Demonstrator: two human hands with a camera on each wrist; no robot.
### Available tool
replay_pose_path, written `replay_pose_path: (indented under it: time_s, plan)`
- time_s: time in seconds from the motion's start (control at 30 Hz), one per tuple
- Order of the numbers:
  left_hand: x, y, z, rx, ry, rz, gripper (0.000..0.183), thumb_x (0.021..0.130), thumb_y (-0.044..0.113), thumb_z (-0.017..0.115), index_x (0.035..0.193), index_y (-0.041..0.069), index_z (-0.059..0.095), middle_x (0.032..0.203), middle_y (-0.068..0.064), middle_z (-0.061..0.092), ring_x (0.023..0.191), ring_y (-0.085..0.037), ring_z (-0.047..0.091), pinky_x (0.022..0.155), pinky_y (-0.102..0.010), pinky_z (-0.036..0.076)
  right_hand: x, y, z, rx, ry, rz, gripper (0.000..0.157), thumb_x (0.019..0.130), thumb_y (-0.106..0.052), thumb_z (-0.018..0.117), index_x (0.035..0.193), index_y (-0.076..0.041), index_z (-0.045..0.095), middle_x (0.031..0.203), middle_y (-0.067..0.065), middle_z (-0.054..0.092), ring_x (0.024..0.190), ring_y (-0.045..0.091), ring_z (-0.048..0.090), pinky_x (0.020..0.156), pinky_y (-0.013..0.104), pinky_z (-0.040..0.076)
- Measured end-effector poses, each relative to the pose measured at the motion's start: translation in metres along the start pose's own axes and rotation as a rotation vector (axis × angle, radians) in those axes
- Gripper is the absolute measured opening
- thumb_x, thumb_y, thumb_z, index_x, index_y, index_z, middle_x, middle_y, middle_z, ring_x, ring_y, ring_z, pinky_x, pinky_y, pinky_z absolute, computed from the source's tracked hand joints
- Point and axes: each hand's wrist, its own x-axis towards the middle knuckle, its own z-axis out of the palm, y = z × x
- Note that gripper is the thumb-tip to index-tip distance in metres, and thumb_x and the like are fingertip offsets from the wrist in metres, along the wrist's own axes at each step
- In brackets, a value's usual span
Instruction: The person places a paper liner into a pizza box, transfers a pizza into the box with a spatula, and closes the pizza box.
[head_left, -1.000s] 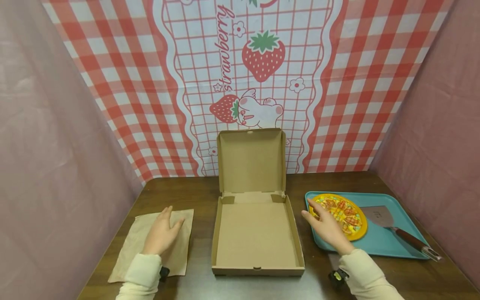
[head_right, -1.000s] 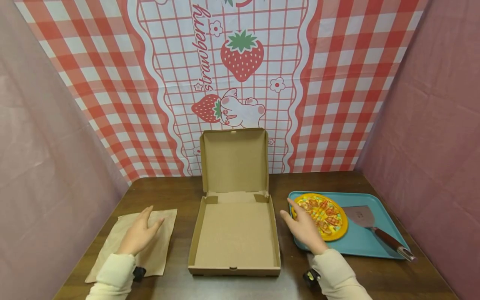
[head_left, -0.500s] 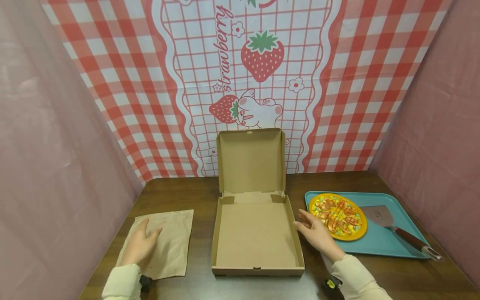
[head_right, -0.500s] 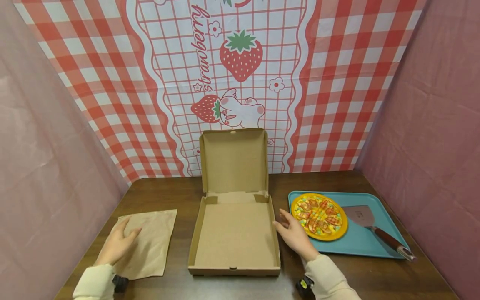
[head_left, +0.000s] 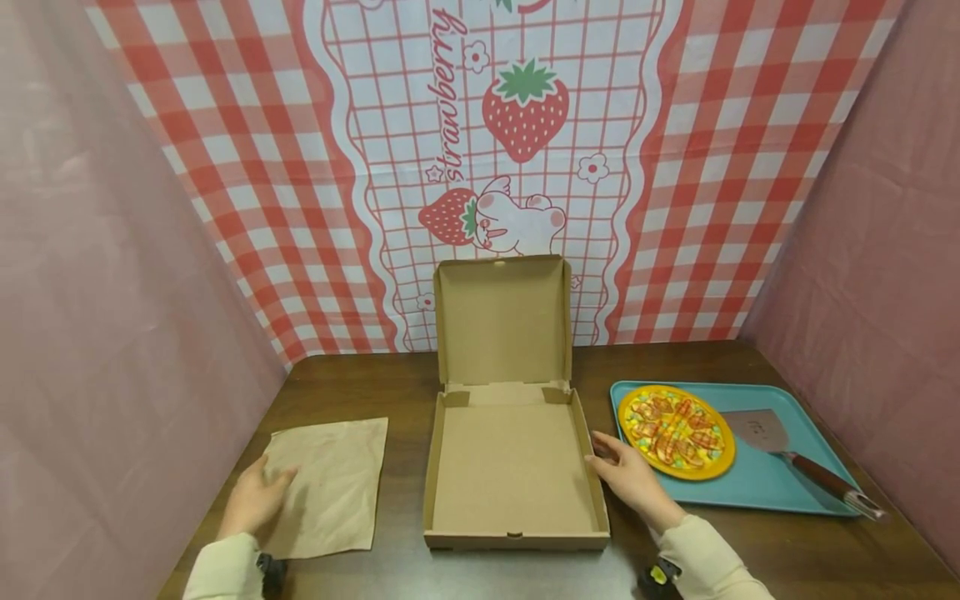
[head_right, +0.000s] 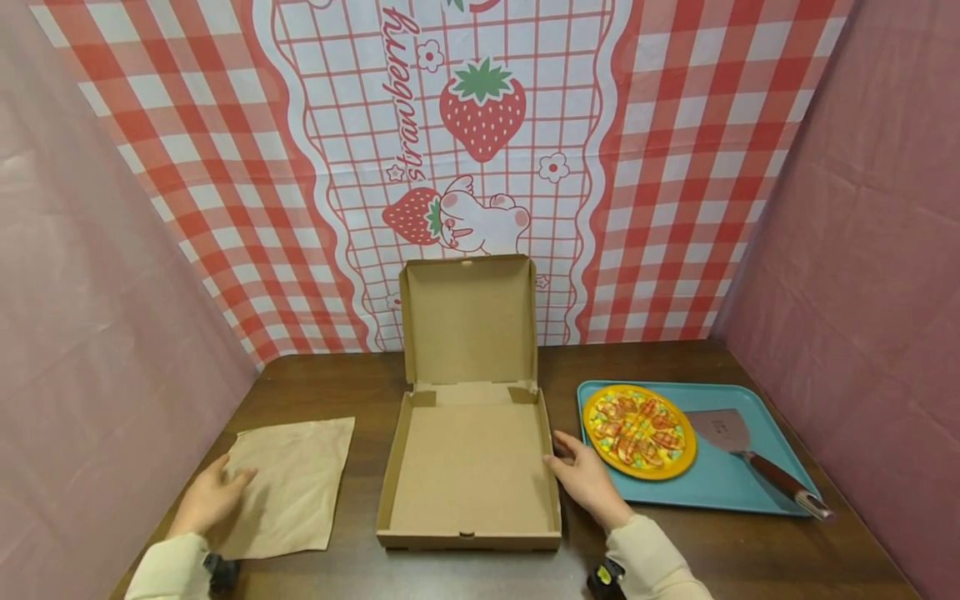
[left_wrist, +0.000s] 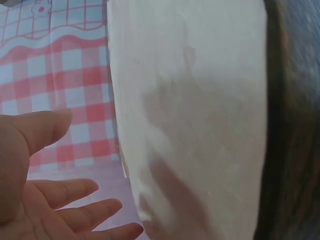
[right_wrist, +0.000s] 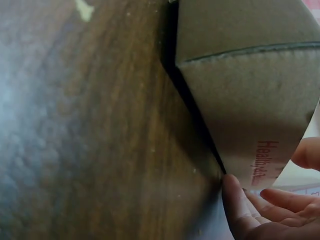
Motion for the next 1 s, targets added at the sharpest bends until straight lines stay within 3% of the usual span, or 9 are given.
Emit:
replay_pose_path:
  time_s: [0.27,0.37,0.57,1.0]
  plan:
    - [0.000,-0.007,-0.003,0.047,0.018,-0.030,0.078,0.098,0.032,0.051,0.142,-0.024,0.020,0.143,-0.048,0.024,0.132,-0.062,0.027,0.111,-0.067,0.025,-0.001,0.003,0.003,0.027,0.000,0.022,0.050,0.098,-0.011,0.056,0.142,0.011,0.042,0.135,0.033,0.053,0.122,0.043,0.055,0.096,0.045,0.053]
    - [0.000,-0.009,-0.002,0.086,0.051,-0.054,0.074,0.095,0.028,0.054,0.140,-0.024,0.025,0.139,-0.048,0.030,0.127,-0.063,0.033,0.107,-0.068,0.031,-0.001,0.004,0.004,0.016,0.007,0.008,0.048,0.098,-0.009,0.056,0.140,0.011,0.045,0.133,0.033,0.055,0.120,0.041,0.057,0.095,0.045,0.054]
    - [0.000,-0.014,-0.001,0.151,0.139,-0.035,0.072,0.082,0.018,0.064,0.132,-0.025,0.035,0.130,-0.048,0.041,0.118,-0.064,0.043,0.100,-0.066,0.039,0.000,0.005,0.005,0.004,0.015,-0.002,0.047,0.097,-0.010,0.056,0.138,0.012,0.047,0.131,0.032,0.057,0.118,0.039,0.059,0.094,0.044,0.054]
    - [0.000,-0.017,-0.004,0.087,0.164,-0.065,0.063,0.078,0.011,0.064,0.128,-0.022,0.044,0.126,-0.044,0.049,0.116,-0.062,0.046,0.098,-0.064,0.042,0.000,0.007,0.004,0.023,-0.001,0.003,0.047,0.097,-0.010,0.055,0.139,0.011,0.046,0.132,0.031,0.057,0.117,0.038,0.060,0.093,0.044,0.055]
